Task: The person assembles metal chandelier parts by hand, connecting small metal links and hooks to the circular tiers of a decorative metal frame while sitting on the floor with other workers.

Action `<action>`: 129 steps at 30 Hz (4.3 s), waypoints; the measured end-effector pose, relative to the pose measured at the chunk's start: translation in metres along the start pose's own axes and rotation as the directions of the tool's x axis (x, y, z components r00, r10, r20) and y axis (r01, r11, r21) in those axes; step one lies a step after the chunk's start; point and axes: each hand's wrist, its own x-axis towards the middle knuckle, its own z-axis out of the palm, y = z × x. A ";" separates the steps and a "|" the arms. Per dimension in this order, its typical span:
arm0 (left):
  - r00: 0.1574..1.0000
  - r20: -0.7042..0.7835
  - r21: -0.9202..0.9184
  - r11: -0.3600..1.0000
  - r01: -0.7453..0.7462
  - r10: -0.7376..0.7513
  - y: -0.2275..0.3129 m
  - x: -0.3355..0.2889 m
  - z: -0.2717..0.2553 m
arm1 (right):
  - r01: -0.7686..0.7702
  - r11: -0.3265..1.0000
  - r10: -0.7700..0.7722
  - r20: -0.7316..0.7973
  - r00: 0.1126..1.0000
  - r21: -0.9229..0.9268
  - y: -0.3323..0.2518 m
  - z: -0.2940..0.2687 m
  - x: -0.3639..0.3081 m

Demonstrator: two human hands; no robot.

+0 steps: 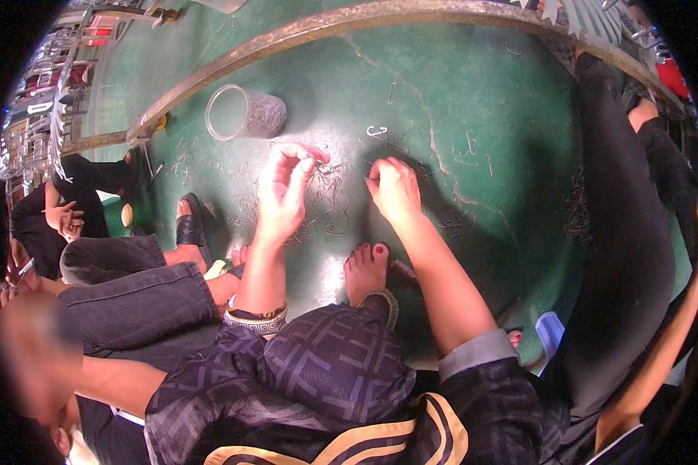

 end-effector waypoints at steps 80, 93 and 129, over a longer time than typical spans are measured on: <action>0.832 -0.547 0.837 -0.045 0.546 -0.089 -0.132 -0.034 -0.141 | 0.395 0.867 -0.329 -0.245 0.912 0.303 -0.097 -0.098 0.007; 0.993 0.079 -0.247 0.963 0.108 -0.091 0.008 0.002 -0.013 | 0.273 0.852 -0.202 -0.202 0.958 0.446 -0.101 -0.088 0.002; 0.995 0.001 -0.183 0.978 -0.096 0.098 0.032 0.006 0.000 | 0.120 0.936 -0.151 -0.072 0.986 -0.330 0.014 -0.014 0.063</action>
